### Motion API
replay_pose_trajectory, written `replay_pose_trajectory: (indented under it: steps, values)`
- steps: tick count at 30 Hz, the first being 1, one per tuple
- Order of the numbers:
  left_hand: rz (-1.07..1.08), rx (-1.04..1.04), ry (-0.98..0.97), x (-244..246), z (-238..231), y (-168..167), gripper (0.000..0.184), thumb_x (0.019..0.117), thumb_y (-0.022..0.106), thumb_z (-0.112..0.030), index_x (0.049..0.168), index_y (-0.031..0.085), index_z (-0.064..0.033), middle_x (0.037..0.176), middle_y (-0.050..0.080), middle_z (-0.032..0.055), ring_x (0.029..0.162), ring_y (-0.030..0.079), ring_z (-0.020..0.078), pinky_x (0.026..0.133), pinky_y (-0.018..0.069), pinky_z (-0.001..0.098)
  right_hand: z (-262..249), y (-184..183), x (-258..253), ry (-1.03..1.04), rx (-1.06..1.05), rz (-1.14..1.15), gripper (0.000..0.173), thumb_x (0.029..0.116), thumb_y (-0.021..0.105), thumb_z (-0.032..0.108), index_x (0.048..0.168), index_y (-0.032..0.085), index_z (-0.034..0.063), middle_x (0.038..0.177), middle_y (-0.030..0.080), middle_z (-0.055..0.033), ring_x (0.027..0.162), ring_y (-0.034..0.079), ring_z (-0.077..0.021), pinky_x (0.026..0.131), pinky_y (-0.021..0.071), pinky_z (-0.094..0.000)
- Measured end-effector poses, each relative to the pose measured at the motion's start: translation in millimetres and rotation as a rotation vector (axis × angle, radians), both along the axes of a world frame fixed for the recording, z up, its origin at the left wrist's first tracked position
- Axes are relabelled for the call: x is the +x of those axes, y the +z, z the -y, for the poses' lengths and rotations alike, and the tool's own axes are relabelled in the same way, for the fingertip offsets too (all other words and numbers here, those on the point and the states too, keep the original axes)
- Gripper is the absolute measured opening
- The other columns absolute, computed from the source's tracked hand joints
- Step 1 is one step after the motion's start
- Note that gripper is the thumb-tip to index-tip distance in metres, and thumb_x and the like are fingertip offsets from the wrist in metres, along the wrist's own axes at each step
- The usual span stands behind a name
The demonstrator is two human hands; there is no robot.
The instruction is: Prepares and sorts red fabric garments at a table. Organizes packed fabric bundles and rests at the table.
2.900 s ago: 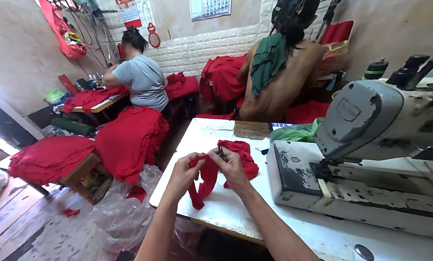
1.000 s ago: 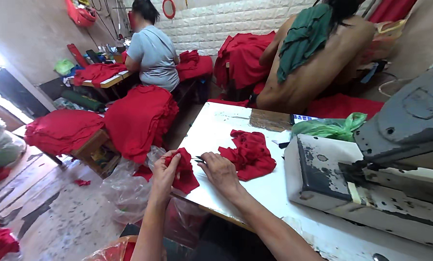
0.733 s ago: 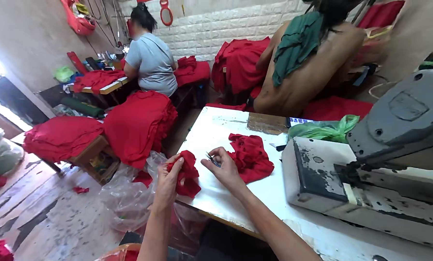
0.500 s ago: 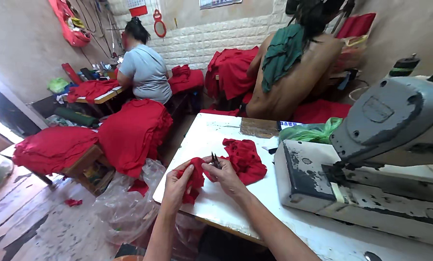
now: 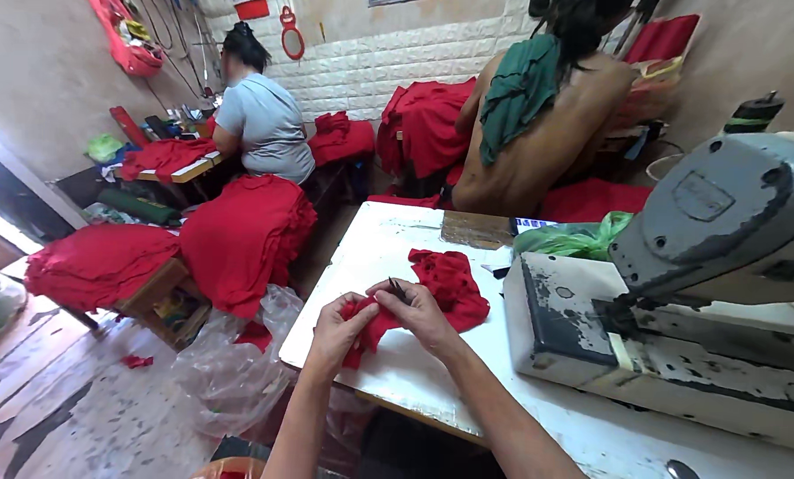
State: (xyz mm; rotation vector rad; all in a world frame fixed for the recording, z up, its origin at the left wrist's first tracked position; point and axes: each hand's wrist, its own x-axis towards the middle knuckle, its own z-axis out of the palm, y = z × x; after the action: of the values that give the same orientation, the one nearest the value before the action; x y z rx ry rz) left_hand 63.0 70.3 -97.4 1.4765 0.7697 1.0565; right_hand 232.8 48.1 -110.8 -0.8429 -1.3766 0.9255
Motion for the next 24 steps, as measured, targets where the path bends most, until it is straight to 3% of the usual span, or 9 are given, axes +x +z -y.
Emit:
replay_pose_trajectory:
  steps: [2, 6, 9, 13, 18, 21, 24]
  values:
    - [0.075, -0.003, 0.083, 3.2, 0.0, -1.0, 0.004, 0.0958, 0.068, -0.005, 0.099, 0.067, -0.0022, 0.072, 0.065, -0.0024, 0.049, 0.051, 0.0, 0.045, 0.0438, 0.0157, -0.5, 0.3, -0.6, 0.01, -0.053, -0.02, 0.016, 0.0968, 0.065, 0.011, 0.109, 0.068, 0.0013, 0.081, 0.062, 0.0062, 0.058, 0.047, 0.0045, 0.053, 0.0388, -0.0134]
    - [0.184, -0.047, 0.133, 5.5, 0.3, -5.0, 0.004, 0.0937, 0.068, 0.0, 0.098, 0.068, -0.0006, 0.073, 0.067, -0.0007, 0.05, 0.052, 0.0009, 0.046, 0.0448, 0.0161, -1.9, -0.9, 1.4, -0.029, -0.076, -0.03, 0.009, 0.0927, 0.068, 0.007, 0.099, 0.071, 0.0015, 0.077, 0.063, 0.0055, 0.058, 0.048, 0.0034, 0.053, 0.04, -0.0147]
    - [0.177, -0.044, 0.124, 3.9, 1.0, -7.0, 0.013, 0.0952, 0.066, 0.0, 0.108, 0.067, 0.0009, 0.08, 0.068, 0.0003, 0.051, 0.052, 0.0001, 0.045, 0.0438, 0.0151, -2.9, -2.4, 2.8, -0.033, -0.056, 0.002, 0.009, 0.0944, 0.066, 0.007, 0.098, 0.072, 0.0019, 0.079, 0.064, 0.0057, 0.062, 0.05, 0.004, 0.057, 0.0412, -0.0142]
    - [0.211, -0.023, 0.194, 4.1, 1.3, -8.5, 0.007, 0.0983, 0.063, -0.003, 0.097, 0.069, -0.0006, 0.07, 0.065, -0.0012, 0.048, 0.05, 0.0001, 0.043, 0.0419, 0.0148, -2.8, -3.3, 1.0, -0.041, -0.058, 0.027, 0.008, 0.0956, 0.065, 0.01, 0.095, 0.07, 0.0031, 0.073, 0.059, 0.0079, 0.057, 0.046, 0.0049, 0.054, 0.0385, -0.0138]
    - [0.268, -0.102, 0.176, 4.0, 2.6, -9.5, 0.026, 0.1074, 0.049, -0.01, 0.09, 0.067, -0.0022, 0.065, 0.061, -0.0025, 0.045, 0.047, 0.0002, 0.042, 0.0409, 0.015, -2.1, -4.9, 0.9, -0.047, -0.088, 0.0, 0.01, 0.0978, 0.063, 0.012, 0.093, 0.068, 0.0042, 0.066, 0.052, 0.01, 0.052, 0.04, 0.005, 0.049, 0.034, -0.0139]
    - [0.19, -0.075, 0.076, -1.5, 2.1, -13.0, 0.014, 0.1034, 0.055, -0.007, 0.105, 0.068, -0.0007, 0.073, 0.064, -0.0038, 0.051, 0.052, -0.0009, 0.047, 0.0447, 0.0146, -0.9, -3.2, 0.4, -0.032, -0.098, 0.008, 0.011, 0.0975, 0.063, 0.012, 0.093, 0.069, 0.0043, 0.067, 0.054, 0.01, 0.052, 0.041, 0.0052, 0.049, 0.0344, -0.0135]
    - [0.146, -0.003, 0.147, -2.4, 3.6, -9.6, 0.018, 0.1055, 0.052, -0.009, 0.097, 0.066, -0.003, 0.074, 0.064, -0.0041, 0.062, 0.06, 0.0014, 0.059, 0.0526, 0.0194, 3.1, 3.9, -0.2, -0.018, -0.099, 0.009, 0.017, 0.1028, 0.056, 0.013, 0.1, 0.068, 0.0015, 0.076, 0.064, 0.0062, 0.053, 0.045, 0.0052, 0.05, 0.0386, -0.013]
